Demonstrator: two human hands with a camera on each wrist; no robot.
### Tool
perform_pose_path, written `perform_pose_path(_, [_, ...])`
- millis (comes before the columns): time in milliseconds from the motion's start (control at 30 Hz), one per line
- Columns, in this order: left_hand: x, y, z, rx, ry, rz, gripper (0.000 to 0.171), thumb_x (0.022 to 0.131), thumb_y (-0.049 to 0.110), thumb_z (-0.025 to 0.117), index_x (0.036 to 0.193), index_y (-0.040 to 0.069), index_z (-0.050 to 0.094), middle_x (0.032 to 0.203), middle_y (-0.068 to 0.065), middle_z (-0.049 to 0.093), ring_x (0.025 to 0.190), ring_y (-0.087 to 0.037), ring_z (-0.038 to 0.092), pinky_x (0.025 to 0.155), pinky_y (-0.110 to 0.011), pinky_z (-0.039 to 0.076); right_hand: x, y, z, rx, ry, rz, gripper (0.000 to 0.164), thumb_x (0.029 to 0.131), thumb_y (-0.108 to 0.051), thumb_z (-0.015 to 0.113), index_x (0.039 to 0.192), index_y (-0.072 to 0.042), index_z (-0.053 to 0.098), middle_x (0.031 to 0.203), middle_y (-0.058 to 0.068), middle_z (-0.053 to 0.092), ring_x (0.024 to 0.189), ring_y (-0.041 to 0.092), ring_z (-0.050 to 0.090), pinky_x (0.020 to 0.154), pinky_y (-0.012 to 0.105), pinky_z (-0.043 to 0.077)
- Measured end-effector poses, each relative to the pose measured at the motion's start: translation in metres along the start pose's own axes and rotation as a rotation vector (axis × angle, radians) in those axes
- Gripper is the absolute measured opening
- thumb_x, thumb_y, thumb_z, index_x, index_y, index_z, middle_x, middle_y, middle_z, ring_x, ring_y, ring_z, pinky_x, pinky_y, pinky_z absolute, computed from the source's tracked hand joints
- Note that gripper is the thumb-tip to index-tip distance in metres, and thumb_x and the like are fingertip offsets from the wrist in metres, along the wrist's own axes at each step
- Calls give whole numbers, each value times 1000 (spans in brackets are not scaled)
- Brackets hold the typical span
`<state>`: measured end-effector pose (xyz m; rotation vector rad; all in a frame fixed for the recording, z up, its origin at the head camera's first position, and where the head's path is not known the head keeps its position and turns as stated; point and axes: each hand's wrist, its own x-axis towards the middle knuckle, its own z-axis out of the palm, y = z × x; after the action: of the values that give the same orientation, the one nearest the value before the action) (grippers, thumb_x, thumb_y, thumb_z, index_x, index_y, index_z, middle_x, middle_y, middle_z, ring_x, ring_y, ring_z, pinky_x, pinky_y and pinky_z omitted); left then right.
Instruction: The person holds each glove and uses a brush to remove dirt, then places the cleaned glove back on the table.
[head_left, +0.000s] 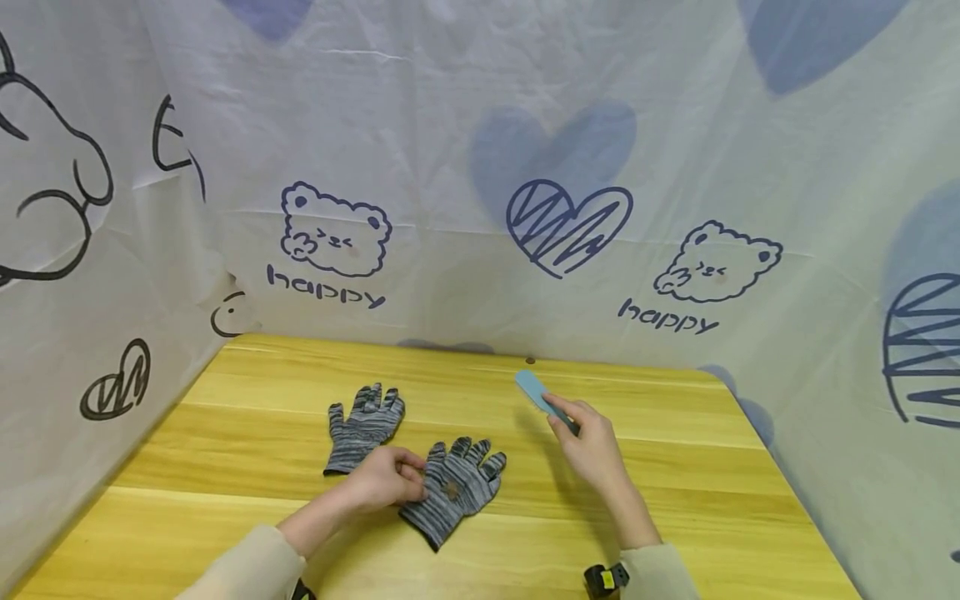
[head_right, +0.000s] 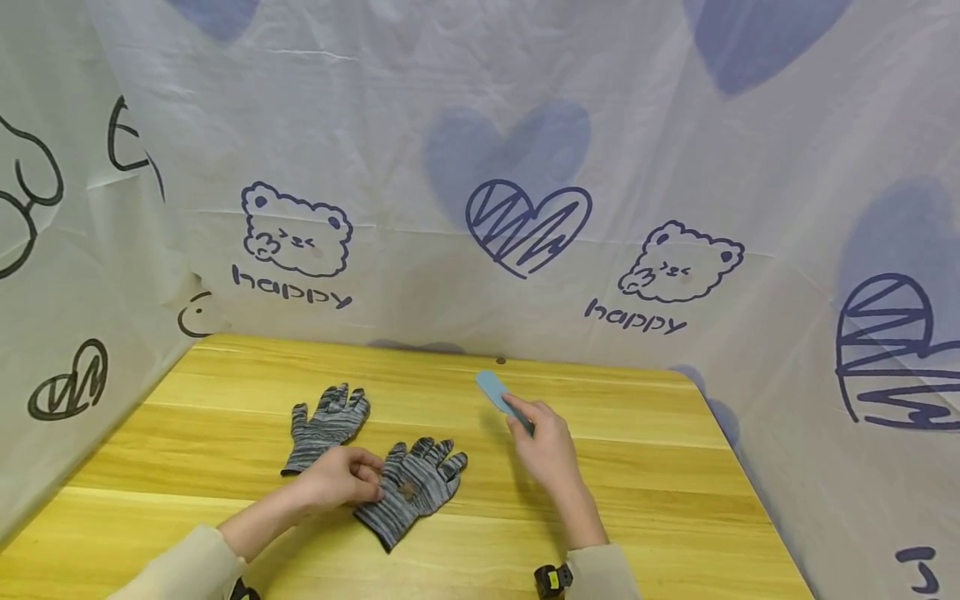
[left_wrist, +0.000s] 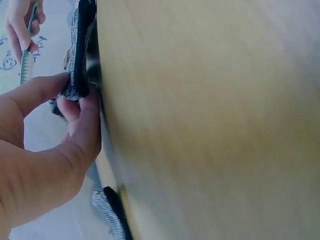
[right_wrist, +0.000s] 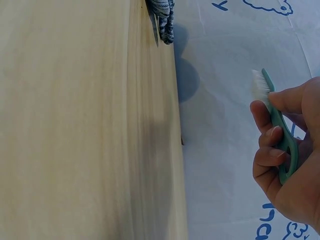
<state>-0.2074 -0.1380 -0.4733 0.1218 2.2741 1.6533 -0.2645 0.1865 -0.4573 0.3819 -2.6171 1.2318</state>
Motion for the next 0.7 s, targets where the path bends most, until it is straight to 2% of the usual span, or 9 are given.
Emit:
perform_pose_path(133, [1, 0, -1, -19, 13, -39, 47, 85, -2, 76, 126, -16, 60, 90, -7, 65, 77, -15, 60, 67, -28, 54, 0, 0, -1, 8, -2, 0, 37, 102, -12, 67, 139, -17, 69, 121, 11, 71, 88, 22, 59, 72, 32, 50])
perform_pose_path(267, [3, -1, -1, -7, 17, -54, 25, 87, 0, 75, 108, -10, 66, 80, -3, 54, 68, -14, 47, 61, -24, 42, 0, 0, -1, 22, -9, 3, 37, 102, -12, 67, 139, -17, 69, 120, 11, 71, 86, 22, 58, 70, 31, 49])
perform_pose_path(367, [5, -2, 1, -5, 26, -61, 19, 88, 0, 75, 103, -7, 66, 84, -3, 57, 71, -14, 50, 62, -23, 44, 0, 0, -1, 22, -12, 6, 37, 103, -12, 67, 139, -17, 69, 121, 11, 71, 88, 22, 59, 71, 31, 50])
perform_pose_path(467, [7, -2, 2, -24, 37, -76, 31, 88, -2, 74, 116, -10, 66, 99, -11, 66, 85, -17, 60, 71, -27, 54, 0, 0, 0, 14, -13, 0, 37, 102, -12, 67, 139, -17, 69, 120, 12, 71, 88, 22, 58, 72, 32, 50])
perform_pose_path(567, [8, -2, 4, -43, 46, -92, 47, 89, -4, 73, 132, -16, 58, 118, -22, 70, 104, -26, 68, 83, -34, 61, 0, 1, 0, 7, -12, -6, 37, 102, -12, 67, 139, -17, 69, 117, 11, 71, 86, 21, 57, 71, 31, 49])
perform_pose_path(700, [10, -3, 5, -53, 42, -94, 59, 91, -5, 72, 142, -20, 47, 131, -31, 65, 122, -39, 64, 94, -47, 60, 0, 1, 1, 9, -15, -7, 38, 102, -11, 67, 139, -17, 69, 112, 9, 71, 81, 20, 55, 66, 28, 46])
